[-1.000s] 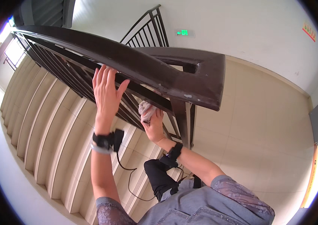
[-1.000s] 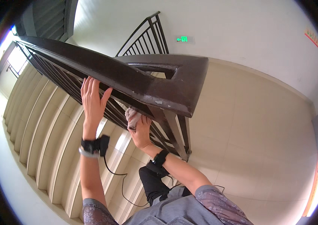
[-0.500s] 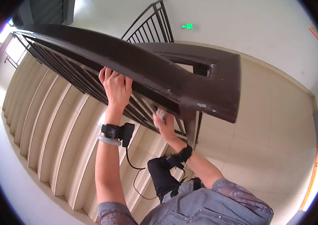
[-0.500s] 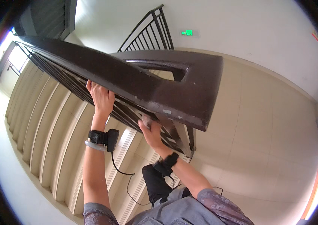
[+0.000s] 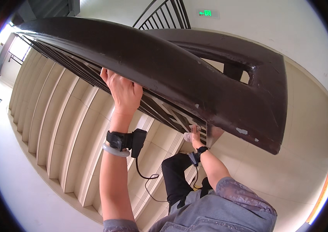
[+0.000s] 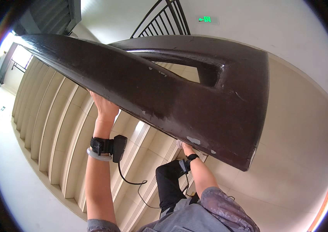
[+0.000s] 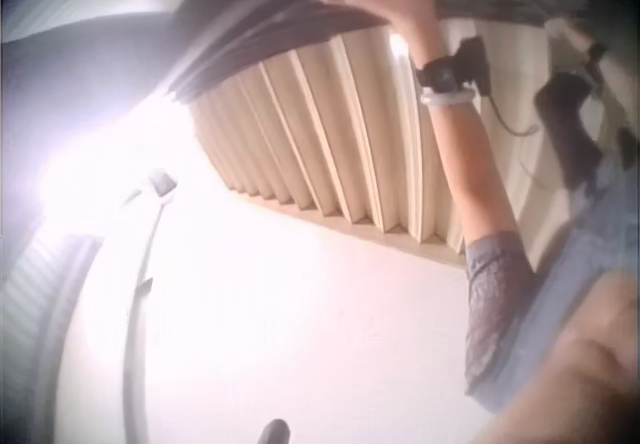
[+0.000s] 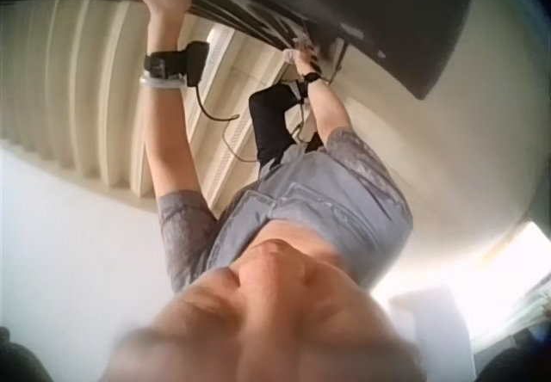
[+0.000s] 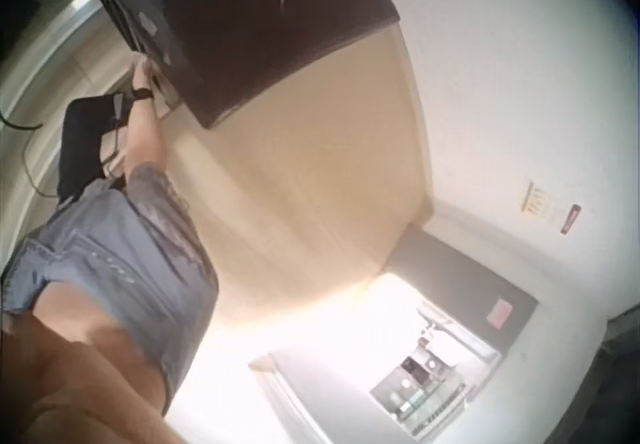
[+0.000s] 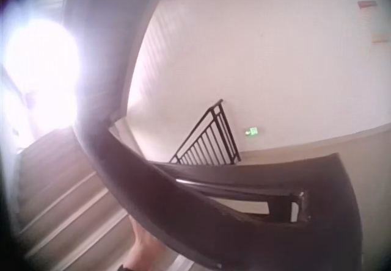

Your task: The person wipes a dark metal staircase handrail and vertical balusters with a cloth while ascending the stairs. The person moves along the railing, cleaning the top and sides of the handrail and the vertical bars.

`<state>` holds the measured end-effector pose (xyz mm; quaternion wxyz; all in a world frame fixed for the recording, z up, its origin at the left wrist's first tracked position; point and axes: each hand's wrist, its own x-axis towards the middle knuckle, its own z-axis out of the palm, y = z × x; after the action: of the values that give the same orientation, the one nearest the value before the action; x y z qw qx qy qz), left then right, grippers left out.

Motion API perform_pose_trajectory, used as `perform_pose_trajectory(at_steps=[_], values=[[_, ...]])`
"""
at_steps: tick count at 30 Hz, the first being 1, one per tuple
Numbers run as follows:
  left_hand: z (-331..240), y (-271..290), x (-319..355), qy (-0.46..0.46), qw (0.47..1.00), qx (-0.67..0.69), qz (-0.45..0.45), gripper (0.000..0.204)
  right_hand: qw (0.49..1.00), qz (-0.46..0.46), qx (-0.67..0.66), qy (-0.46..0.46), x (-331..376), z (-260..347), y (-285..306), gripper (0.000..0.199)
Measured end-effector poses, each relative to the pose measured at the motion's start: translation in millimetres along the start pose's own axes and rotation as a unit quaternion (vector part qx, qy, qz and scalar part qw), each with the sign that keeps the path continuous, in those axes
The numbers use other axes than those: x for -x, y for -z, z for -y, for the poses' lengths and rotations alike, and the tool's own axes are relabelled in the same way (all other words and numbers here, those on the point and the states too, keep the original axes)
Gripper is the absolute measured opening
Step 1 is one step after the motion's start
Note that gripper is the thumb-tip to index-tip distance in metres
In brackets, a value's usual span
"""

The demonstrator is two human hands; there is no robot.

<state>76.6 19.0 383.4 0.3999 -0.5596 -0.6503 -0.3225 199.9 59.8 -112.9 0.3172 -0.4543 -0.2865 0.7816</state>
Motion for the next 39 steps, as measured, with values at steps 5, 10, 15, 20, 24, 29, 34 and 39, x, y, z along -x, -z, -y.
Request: perform_pose_trajectory(at_steps=[5, 10, 15, 20, 24, 29, 34, 39], values=[[3.3, 3.2, 2.8, -0.024, 1.000, -0.018, -0.002, 0.029, 0.991, -0.130, 0.023, 0.018, 56.7, 25.9, -35.6, 0.054], [3.6, 11.0, 1.0, -0.015, 0.999, -0.034, 0.018, 0.031, 0.964, 0.083, -0.025, 0.249, 182.1, 127.0, -83.2, 0.047], [-0.2, 11.8, -5.0, -0.012, 0.998, -0.045, 0.036, 0.027, 0.800, 0.280, 0.060, 0.528, 330.2, 269.6, -81.6, 0.041], [2.7, 16.6, 0.8, -0.014, 0.998, -0.050, 0.027, 0.024, 0.387, -0.031, 0.335, 0.858, 301.7, 341.3, -76.8, 0.036], [-0.4, 13.3, -1.9, -0.016, 0.999, -0.048, 0.005, 0.023, 0.392, -0.013, 0.466, 0.793, 239.5, 287.2, -24.2, 0.036], [-6.4, 11.9, -7.3, -0.011, 0.999, -0.048, 0.021, 0.023, 0.282, 0.127, 0.621, 0.720, 204.9, 212.2, 50.7, 0.037], [0.8, 8.0, 1.1, -0.003, 0.998, -0.062, 0.007, 0.023, 0.353, 0.109, 0.550, 0.749, 243.4, 283.0, 6.4, 0.043], [-0.9, 12.1, -2.2, 0.001, 0.998, -0.061, 0.014, 0.022, 0.249, -0.071, 0.427, 0.867, 283.5, 368.9, -45.9, 0.032]])
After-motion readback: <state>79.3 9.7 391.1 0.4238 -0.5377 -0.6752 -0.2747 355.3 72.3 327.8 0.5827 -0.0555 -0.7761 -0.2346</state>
